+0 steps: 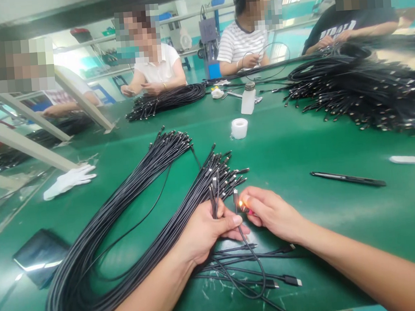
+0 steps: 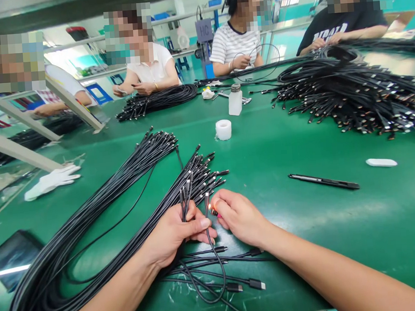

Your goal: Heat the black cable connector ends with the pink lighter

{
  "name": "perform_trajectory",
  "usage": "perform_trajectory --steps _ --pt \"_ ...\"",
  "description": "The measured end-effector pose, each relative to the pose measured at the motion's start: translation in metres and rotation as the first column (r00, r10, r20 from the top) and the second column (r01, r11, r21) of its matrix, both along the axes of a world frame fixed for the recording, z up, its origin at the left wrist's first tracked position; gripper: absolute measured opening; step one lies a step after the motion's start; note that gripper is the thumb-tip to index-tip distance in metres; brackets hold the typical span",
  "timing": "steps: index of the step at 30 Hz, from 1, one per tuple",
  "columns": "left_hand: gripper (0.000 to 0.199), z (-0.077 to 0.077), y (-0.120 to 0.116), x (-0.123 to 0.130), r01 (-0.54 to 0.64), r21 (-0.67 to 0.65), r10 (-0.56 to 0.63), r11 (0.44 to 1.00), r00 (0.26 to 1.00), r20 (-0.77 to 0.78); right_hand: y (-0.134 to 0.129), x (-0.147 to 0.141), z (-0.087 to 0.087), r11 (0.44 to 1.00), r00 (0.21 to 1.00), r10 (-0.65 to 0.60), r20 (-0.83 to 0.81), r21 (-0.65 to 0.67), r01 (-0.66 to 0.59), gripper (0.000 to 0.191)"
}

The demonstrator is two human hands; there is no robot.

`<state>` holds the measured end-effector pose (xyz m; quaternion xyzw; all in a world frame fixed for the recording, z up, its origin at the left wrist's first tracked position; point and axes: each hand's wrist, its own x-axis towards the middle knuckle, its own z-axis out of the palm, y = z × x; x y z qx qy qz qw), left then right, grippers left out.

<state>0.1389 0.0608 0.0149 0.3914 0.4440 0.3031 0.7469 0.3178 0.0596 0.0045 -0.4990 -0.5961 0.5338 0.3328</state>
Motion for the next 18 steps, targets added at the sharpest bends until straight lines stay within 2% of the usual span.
perform_trajectory --steps 5,9,13,16,18 --pt "0.048 0.000 -0.001 0.000 0.028 -0.004 -0.027 1.000 1.000 0.014 0.002 0.001 -0.002 0.999 0.990 -0.008 0.144 0.040 0.002 0.030" --pt "0.049 0.000 -0.002 0.000 0.018 0.004 -0.018 1.000 1.000 0.021 0.009 0.011 -0.001 0.997 0.983 -0.078 0.166 -0.004 0.080 0.041" --pt "0.044 0.000 -0.001 0.000 0.062 0.020 -0.063 0.998 0.998 0.031 0.013 0.019 0.001 0.979 0.986 -0.162 -0.046 -0.132 0.155 0.054" --pt "0.042 -0.001 -0.001 -0.002 0.072 0.023 -0.073 0.997 0.996 0.055 0.011 0.016 0.000 0.985 0.956 -0.087 -0.280 -0.168 0.041 0.044" --pt "0.041 -0.002 -0.002 -0.002 0.093 0.021 -0.094 0.995 0.993 0.068 0.008 0.012 -0.001 0.987 0.920 -0.022 -0.391 -0.157 -0.043 0.047"
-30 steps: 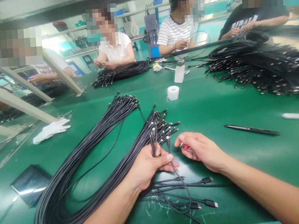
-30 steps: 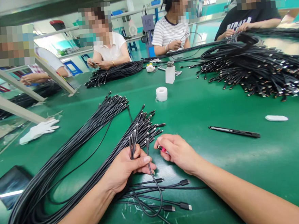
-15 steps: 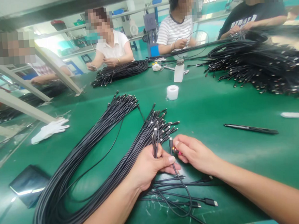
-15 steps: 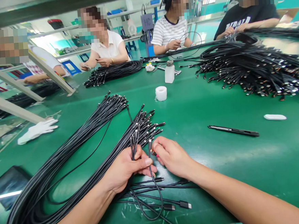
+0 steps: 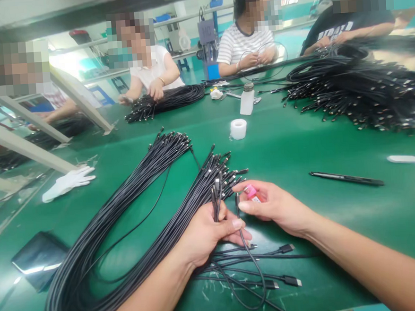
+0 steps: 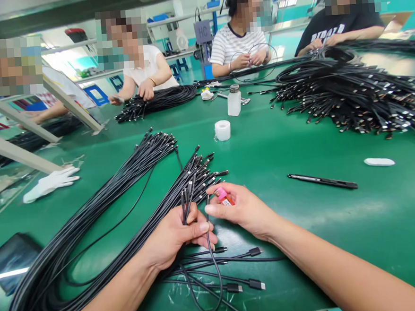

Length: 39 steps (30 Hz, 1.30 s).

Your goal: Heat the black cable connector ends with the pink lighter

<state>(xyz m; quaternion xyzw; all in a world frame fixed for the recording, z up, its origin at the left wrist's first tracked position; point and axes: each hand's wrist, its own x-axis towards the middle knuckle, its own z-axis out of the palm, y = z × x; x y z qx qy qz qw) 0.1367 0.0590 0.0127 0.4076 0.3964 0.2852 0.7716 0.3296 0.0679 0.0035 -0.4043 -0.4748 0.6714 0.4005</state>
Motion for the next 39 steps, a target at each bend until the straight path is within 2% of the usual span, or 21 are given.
perform_trajectory --steps 2,7,14,23,31,39 --pt "0.042 -0.0015 -0.0007 -0.0002 0.020 0.002 -0.021 1.000 1.000 0.014 -0.0022 -0.0036 -0.0009 1.000 0.999 0.026 -0.044 -0.006 -0.026 0.051" --pt "0.045 -0.0024 -0.0007 0.0006 0.035 0.001 -0.035 0.999 0.998 0.042 -0.0031 -0.0031 0.0000 1.000 0.999 0.023 0.023 0.017 -0.023 0.048" --pt "0.044 -0.0012 0.0001 0.0001 0.038 0.015 -0.039 0.999 0.998 0.048 0.0026 0.0031 0.0014 0.996 0.997 -0.057 -0.049 -0.074 0.054 0.041" --pt "0.043 -0.0017 0.0002 -0.0009 0.033 0.024 -0.034 0.999 0.998 0.046 -0.0006 0.0015 -0.0026 0.998 0.996 0.031 -0.088 -0.058 -0.037 0.038" --pt "0.040 -0.0014 0.0017 0.0007 0.001 -0.001 -0.001 1.000 0.999 0.041 -0.0012 0.0015 -0.0041 0.998 0.998 0.042 -0.054 -0.044 -0.044 0.042" --pt "0.044 -0.0007 0.0004 -0.0008 0.032 0.018 -0.033 0.999 0.998 0.061 0.0006 0.0002 -0.0052 0.998 0.997 0.062 -0.036 -0.031 -0.063 0.045"
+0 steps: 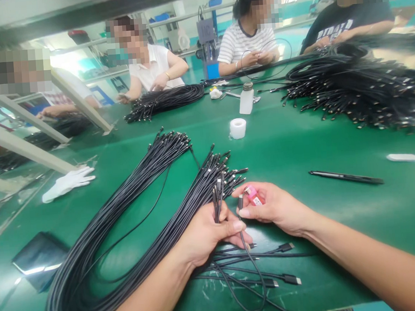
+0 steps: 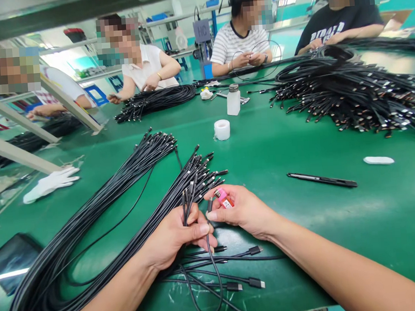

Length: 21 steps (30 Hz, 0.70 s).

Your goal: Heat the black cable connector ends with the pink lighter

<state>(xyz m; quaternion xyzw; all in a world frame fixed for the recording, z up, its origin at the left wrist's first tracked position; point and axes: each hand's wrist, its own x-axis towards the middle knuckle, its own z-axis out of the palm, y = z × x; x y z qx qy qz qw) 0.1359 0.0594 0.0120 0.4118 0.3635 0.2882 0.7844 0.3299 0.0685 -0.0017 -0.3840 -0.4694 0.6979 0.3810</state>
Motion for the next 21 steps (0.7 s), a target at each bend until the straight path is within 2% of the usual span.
perform_trajectory --steps 8,21 --pt "0.039 0.0011 0.0008 -0.0005 0.004 -0.024 -0.003 1.000 1.000 0.022 0.0017 0.0071 -0.0020 0.998 0.998 0.060 0.013 -0.029 -0.059 0.051" --pt "0.044 0.0020 -0.0010 0.0016 0.001 -0.003 -0.002 1.000 0.999 -0.050 -0.0015 0.0019 0.0012 1.000 1.000 0.021 0.014 -0.009 -0.021 0.044"
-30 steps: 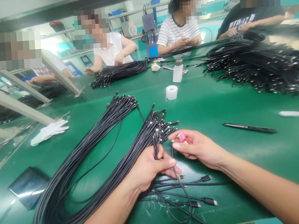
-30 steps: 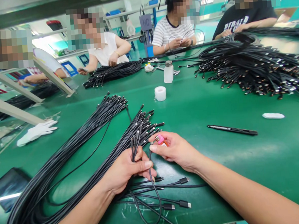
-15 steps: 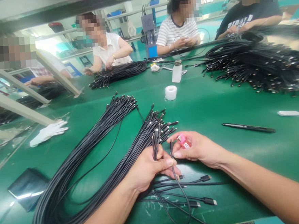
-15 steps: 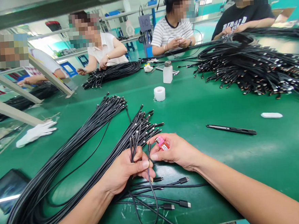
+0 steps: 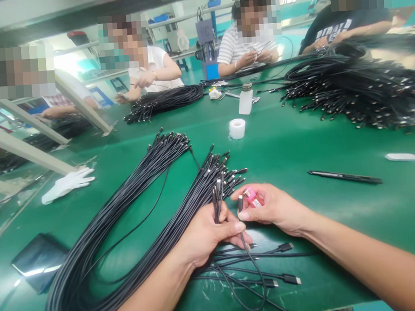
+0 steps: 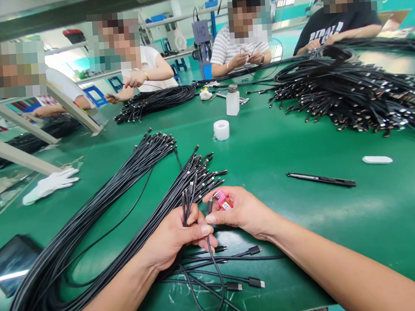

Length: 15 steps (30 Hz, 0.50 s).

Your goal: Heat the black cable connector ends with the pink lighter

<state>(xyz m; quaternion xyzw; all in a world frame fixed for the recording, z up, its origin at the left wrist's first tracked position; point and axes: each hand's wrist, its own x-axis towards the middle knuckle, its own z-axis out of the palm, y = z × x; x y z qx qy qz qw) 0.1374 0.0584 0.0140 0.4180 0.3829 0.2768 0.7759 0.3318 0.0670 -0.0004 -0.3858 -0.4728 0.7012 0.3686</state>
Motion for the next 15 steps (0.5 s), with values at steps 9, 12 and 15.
perform_trajectory --steps 9,12,15 --pt "0.048 -0.0012 -0.0006 -0.0006 0.026 0.027 -0.027 0.999 0.999 0.031 0.0009 0.0037 -0.0032 0.999 0.998 0.034 -0.047 -0.026 -0.035 0.047" --pt "0.046 -0.0006 -0.0002 -0.0014 0.029 0.020 -0.030 0.999 0.999 0.033 0.0020 0.0050 -0.0037 0.999 0.999 0.045 -0.025 -0.026 -0.046 0.048" --pt "0.046 -0.0001 0.0003 -0.0020 0.019 0.018 -0.020 1.000 0.999 0.041 0.0029 0.0056 -0.0037 0.998 0.999 0.052 -0.014 -0.027 -0.052 0.049"
